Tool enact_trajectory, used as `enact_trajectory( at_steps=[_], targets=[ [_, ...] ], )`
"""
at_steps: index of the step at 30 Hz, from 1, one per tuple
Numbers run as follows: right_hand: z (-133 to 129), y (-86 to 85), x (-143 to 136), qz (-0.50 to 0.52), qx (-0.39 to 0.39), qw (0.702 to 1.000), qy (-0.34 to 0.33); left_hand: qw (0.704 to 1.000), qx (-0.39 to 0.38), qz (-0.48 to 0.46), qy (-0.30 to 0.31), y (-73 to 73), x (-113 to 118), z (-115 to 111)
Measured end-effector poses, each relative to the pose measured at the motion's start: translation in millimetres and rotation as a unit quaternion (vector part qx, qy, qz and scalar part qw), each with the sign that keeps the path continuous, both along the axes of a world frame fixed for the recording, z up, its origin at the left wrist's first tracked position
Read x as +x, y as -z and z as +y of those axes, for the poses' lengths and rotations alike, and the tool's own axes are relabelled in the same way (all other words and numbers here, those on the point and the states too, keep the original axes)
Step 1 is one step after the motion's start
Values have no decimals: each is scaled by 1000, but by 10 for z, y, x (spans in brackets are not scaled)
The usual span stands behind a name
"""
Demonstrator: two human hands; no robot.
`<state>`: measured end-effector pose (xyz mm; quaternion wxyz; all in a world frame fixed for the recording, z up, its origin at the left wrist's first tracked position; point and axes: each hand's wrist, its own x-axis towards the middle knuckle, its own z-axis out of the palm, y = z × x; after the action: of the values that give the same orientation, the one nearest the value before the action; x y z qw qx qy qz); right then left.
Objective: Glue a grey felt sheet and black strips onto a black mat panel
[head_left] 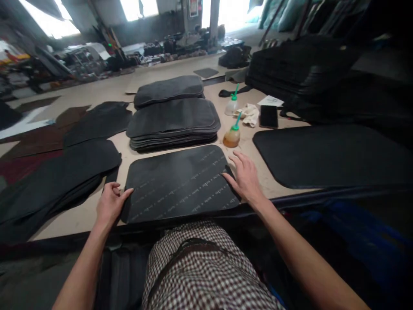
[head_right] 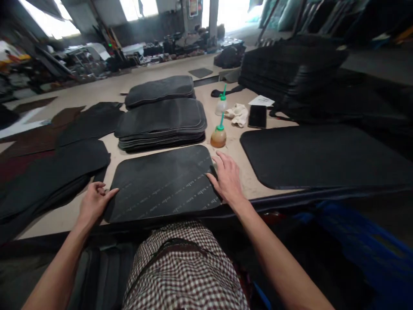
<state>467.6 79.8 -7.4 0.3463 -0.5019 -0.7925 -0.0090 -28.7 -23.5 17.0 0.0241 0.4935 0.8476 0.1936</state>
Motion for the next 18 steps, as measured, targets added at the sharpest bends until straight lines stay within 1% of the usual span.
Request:
enact_trajectory(
  at_steps=[3, 5, 6, 8, 10, 12, 14, 16, 18],
  targets=[
    [41, -6, 40, -83, 1, 994, -64, 994, -8, 103, 24, -136, 120, -57],
    [109, 8, 66, -98, -3, 989, -112, 986, -1, 158, 59, -216, 231, -64],
    [156, 14, 69, -95, -5, 987, -126, 982, 12, 169, 82, -248, 309, -47],
    [277, 10, 44, -85, -5, 988, -131, 978, 47, 151, 137, -295, 526, 38],
    [427, -9, -30, -84, 2, 989, -123, 973, 67, 90, 201, -316, 821, 196],
    [589, -21, -140, -101, 9, 987, -126, 960, 43, 24, 275, -314, 1141, 414],
    [737, -3, -255, -131, 11, 983, -132, 942, 9, 3, 336, -286, 1401, 661],
    [849, 49, -339, -165, 10, 978, -129, 933, -16, 16, 360, -235, 1522, 886],
    [912, 121, -378, -195, 5, 974, -115, 935, -38, 40, 349, -163, 1475, 1043]
  ],
)
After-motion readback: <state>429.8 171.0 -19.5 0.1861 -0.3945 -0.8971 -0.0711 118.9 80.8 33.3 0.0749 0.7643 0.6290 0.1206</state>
